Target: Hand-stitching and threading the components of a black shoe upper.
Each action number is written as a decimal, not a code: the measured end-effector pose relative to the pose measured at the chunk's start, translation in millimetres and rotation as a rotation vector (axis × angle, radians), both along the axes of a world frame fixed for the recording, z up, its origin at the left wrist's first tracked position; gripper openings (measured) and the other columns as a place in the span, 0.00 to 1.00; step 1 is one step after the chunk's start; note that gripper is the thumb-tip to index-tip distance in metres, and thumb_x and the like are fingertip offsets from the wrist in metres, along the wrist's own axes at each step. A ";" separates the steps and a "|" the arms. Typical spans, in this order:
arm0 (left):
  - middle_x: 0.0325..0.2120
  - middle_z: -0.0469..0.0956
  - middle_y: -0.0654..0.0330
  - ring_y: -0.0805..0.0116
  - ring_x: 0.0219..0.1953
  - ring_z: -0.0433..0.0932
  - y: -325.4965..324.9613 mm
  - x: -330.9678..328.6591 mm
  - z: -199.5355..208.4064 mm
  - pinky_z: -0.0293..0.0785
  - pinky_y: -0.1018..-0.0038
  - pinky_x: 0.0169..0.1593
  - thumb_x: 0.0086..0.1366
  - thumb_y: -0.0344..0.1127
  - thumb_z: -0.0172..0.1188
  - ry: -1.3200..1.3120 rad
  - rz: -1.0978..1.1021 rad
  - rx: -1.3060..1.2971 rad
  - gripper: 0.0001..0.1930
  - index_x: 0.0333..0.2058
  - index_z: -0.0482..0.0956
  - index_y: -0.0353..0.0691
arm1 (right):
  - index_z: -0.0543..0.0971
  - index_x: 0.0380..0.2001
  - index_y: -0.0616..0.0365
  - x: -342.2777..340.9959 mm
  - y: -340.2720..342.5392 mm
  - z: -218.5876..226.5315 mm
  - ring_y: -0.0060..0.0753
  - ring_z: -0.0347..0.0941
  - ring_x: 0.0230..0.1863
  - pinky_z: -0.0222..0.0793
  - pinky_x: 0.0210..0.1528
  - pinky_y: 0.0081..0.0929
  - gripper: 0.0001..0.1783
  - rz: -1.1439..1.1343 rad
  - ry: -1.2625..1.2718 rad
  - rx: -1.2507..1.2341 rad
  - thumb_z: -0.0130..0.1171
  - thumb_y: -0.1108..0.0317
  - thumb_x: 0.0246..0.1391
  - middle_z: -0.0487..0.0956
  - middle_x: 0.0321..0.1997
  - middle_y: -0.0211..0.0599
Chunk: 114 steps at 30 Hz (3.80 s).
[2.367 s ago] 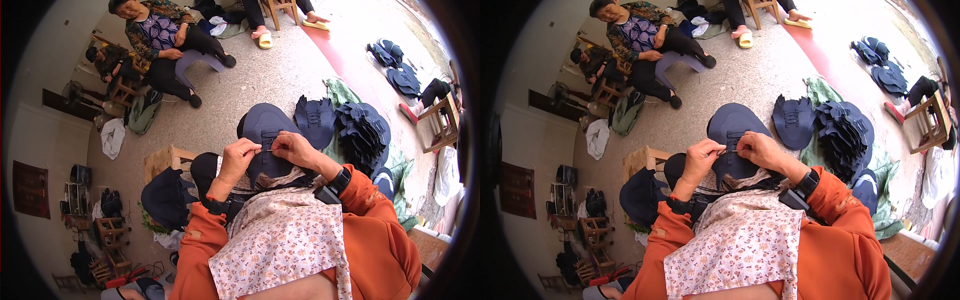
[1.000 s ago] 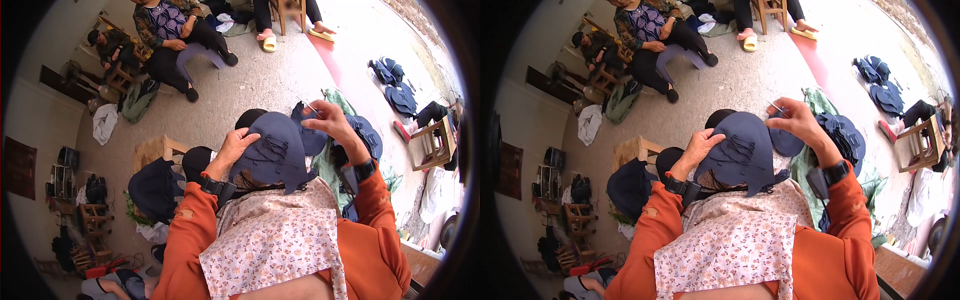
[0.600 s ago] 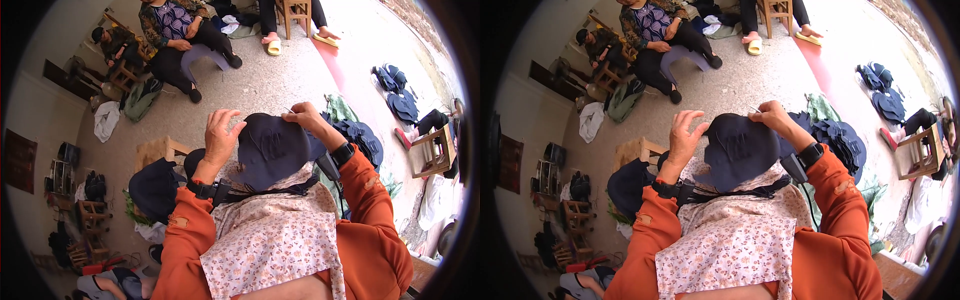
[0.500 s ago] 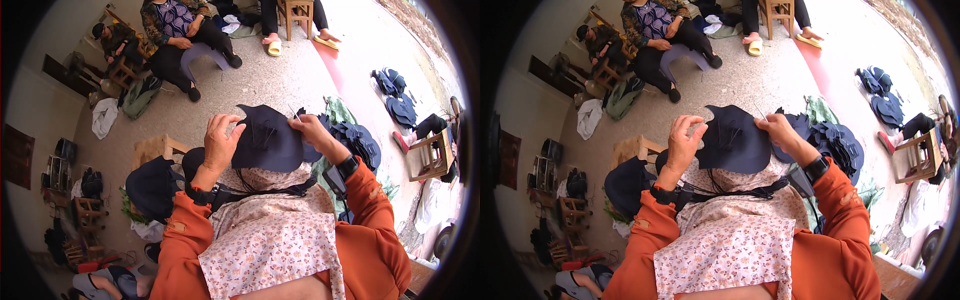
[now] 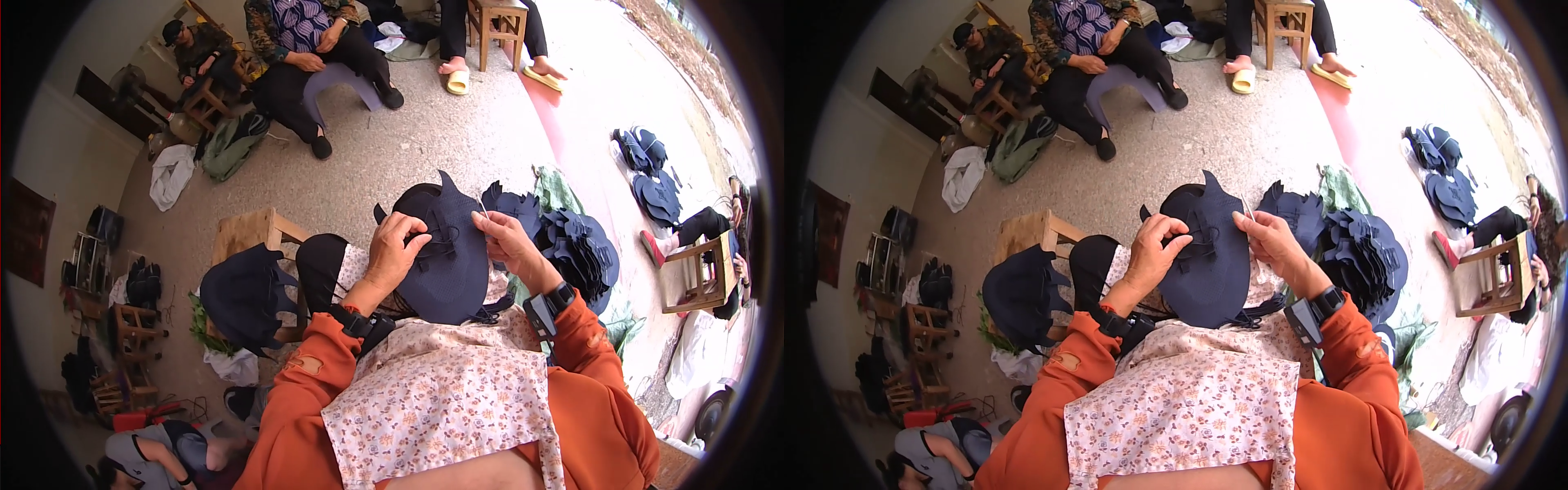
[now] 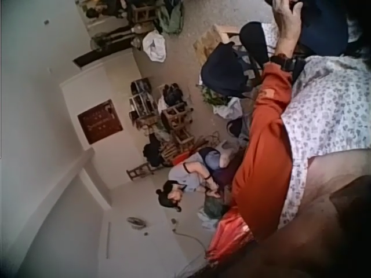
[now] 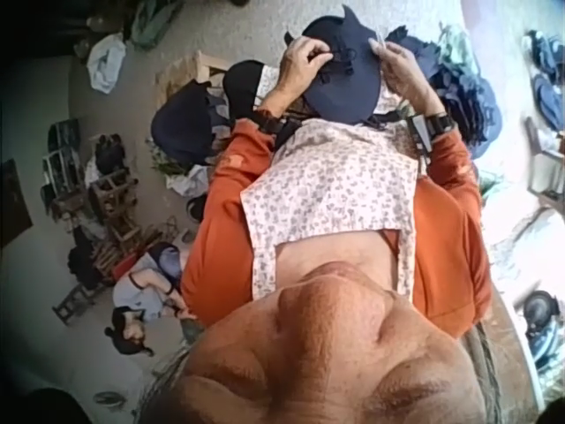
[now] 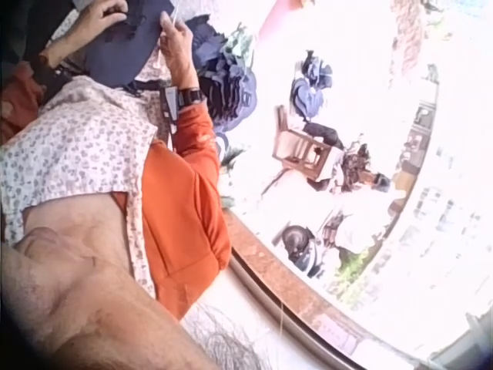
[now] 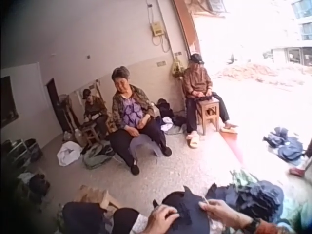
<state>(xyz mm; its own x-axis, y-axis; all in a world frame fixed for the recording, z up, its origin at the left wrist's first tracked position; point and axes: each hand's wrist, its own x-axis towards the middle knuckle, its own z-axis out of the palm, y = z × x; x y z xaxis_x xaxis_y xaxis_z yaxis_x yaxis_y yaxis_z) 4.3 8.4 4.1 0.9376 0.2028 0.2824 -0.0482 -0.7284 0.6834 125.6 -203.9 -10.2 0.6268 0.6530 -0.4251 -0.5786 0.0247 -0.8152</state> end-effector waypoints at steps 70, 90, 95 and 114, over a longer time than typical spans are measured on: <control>0.45 0.75 0.54 0.68 0.46 0.75 38.3 13.6 0.0 0.74 0.79 0.46 0.52 0.40 0.75 0.103 0.117 -0.288 0.37 0.55 0.64 0.31 | 0.79 0.35 0.54 -2.6 34.6 31.6 0.48 0.76 0.31 0.72 0.30 0.38 0.05 0.113 -1.319 -0.417 0.59 0.71 0.55 0.75 0.34 0.36; 0.33 0.80 0.56 0.75 0.33 0.80 29.3 39.9 5.1 0.79 0.82 0.39 0.56 0.22 0.68 0.345 0.091 -1.079 0.21 0.46 0.70 0.32 | 0.82 0.30 0.63 34.1 32.6 30.0 0.26 0.76 0.34 0.69 0.35 0.25 0.03 0.349 -0.887 -0.300 0.63 0.76 0.50 0.77 0.27 0.34; 0.32 0.81 0.56 0.76 0.33 0.80 24.3 37.8 4.0 0.77 0.84 0.36 0.55 0.24 0.69 0.262 0.103 -1.064 0.21 0.46 0.71 0.30 | 0.83 0.30 0.59 31.2 30.8 42.9 0.37 0.77 0.32 0.71 0.34 0.28 0.04 0.380 -1.147 -0.438 0.64 0.74 0.49 0.78 0.28 0.35; 0.31 0.80 0.65 0.81 0.31 0.75 22.7 41.3 11.6 0.74 0.83 0.35 0.62 0.42 0.66 0.449 0.003 -0.991 0.18 0.40 0.79 0.30 | 0.79 0.31 0.59 24.1 48.5 15.7 0.36 0.77 0.33 0.72 0.34 0.30 0.04 0.298 -1.146 -0.136 0.63 0.71 0.53 0.77 0.31 0.36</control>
